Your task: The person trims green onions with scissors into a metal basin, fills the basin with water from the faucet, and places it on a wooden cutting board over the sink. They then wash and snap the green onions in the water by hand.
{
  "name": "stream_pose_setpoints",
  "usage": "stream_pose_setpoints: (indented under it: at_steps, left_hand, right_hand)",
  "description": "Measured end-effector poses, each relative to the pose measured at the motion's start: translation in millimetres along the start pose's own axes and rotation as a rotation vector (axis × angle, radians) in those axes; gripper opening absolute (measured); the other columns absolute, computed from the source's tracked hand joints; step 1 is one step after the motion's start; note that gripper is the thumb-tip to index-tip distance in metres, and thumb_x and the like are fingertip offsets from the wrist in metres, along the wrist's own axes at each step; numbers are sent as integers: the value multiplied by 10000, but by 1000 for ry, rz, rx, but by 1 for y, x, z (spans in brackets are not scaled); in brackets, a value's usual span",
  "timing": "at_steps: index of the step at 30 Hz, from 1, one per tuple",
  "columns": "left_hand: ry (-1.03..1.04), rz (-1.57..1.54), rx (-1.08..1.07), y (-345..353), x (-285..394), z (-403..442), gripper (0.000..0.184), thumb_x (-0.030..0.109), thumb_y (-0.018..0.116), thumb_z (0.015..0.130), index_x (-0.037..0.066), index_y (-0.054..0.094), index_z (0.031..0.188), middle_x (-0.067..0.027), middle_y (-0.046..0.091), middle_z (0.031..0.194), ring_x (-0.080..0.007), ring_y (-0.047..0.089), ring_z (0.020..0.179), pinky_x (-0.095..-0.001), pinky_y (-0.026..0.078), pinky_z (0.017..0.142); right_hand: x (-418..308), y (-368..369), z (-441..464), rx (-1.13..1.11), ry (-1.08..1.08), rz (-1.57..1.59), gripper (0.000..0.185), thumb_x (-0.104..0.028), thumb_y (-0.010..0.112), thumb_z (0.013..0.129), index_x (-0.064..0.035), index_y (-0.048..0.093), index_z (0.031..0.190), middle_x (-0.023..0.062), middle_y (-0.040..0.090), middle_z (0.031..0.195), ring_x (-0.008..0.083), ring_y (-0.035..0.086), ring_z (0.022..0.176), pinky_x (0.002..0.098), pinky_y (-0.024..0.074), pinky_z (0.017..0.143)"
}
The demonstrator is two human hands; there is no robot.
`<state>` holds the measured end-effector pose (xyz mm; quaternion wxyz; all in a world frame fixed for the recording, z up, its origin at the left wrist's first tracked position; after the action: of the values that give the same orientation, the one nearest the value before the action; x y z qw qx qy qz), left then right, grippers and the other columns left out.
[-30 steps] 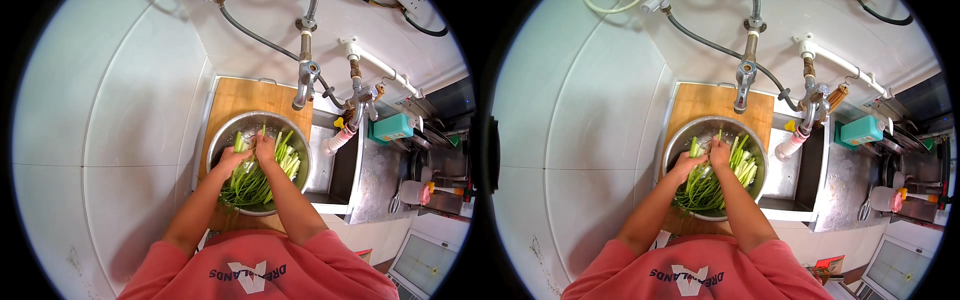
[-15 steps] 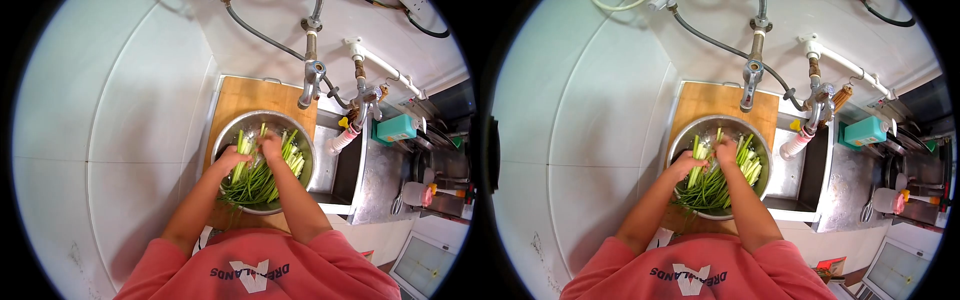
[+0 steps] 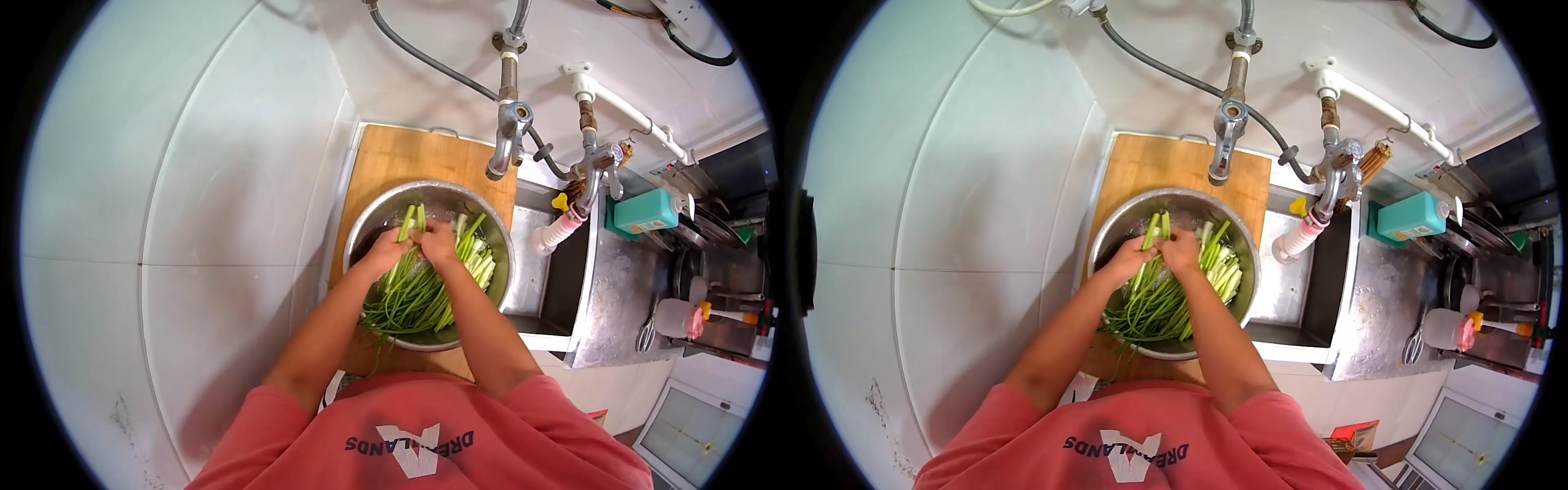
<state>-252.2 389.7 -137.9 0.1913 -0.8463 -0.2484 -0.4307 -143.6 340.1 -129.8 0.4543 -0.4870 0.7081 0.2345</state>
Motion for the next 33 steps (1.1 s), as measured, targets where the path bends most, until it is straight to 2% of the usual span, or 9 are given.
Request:
stream_pose_setpoints:
  at_steps: [6, 7, 8, 10, 16, 23, 25, 31, 33]
  left_hand:
    - [24, 45, 38, -3, -13, 7, 189, 110, 484, 855, 7, 543, 1002, -35, 588, 810, -141, 542, 721, -295, 441, 675]
    - [41, 216, 62, -4, -24, 15, 186, 125, 489, 854, 13, 542, 992, -51, 595, 791, -156, 546, 709, -308, 441, 679]
    - [-78, 429, 87, -6, 8, -5, 280, 221, 539, 815, -17, 496, 954, -246, 568, 888, -381, 544, 864, -404, 423, 735]
    - [6, 503, 158, -8, 20, -15, 281, 208, 556, 797, -16, 496, 955, -244, 567, 907, -393, 530, 890, -410, 421, 736]
    - [147, 316, 225, -13, -20, -13, 299, 124, 605, 729, -4, 520, 985, -208, 579, 892, -338, 569, 835, -378, 429, 719]
    - [133, 408, 297, 1, -9, -35, 299, 189, 530, 800, 5, 495, 1034, -243, 570, 910, -408, 524, 894, -445, 407, 763]
    - [135, 410, 338, -4, -9, -30, 291, 197, 512, 812, 6, 486, 1030, -247, 566, 917, -416, 514, 903, -459, 399, 768]
    - [336, 546, 336, -4, 7, -27, 283, 206, 533, 823, -9, 489, 1001, -234, 556, 874, -394, 531, 815, -400, 419, 706]
    - [147, 443, 181, -6, 4, -20, 255, 221, 547, 804, 0, 525, 930, -214, 567, 904, -412, 518, 804, -406, 419, 712]
  right_hand:
    - [2, 4, 1, -22, -128, 107, 234, -112, 628, 764, -2, 566, 962, 41, 575, 732, 112, 520, 567, 246, 415, 440]
    - [-4, -5, -2, 181, -157, -86, 257, -125, 629, 759, 7, 550, 965, 90, 581, 752, 195, 539, 635, 305, 426, 526]
    - [-14, -13, -9, 382, -184, -279, 280, -139, 629, 754, 16, 534, 967, 139, 587, 771, 278, 558, 704, 365, 437, 611]
    - [-24, -19, -21, 586, -167, -392, 339, -183, 632, 720, 19, 515, 966, 254, 575, 844, 427, 544, 810, 441, 442, 733]
    - [-11, -12, -15, 122, -222, -350, 427, -210, 657, 650, -5, 511, 995, 236, 591, 880, 365, 577, 853, 398, 450, 757]
    - [3, -14, -21, 165, -185, -352, 376, -201, 675, 640, 4, 543, 926, 192, 604, 825, 307, 589, 771, 360, 453, 712]
    - [32, -15, -5, 158, -114, 121, 349, -219, 654, 646, 7, 560, 895, 197, 608, 810, 356, 585, 798, 402, 455, 721]
    - [13, -7, -15, 80, -93, -485, 168, -79, 585, 681, 7, 565, 825, 190, 610, 775, 344, 594, 766, 372, 463, 669]
    - [25, -20, -10, 343, -83, -99, 238, -59, 579, 669, 16, 578, 894, 204, 607, 788, 354, 592, 760, 371, 465, 661]
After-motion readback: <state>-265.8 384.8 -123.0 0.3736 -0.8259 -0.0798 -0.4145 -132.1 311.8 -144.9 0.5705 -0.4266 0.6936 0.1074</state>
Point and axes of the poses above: each hand's wrist, its own z-axis towards the middle knuckle, its own y-axis out of the palm, x = y × z, the point moved 6 cm from there along z, towards the middle knuckle
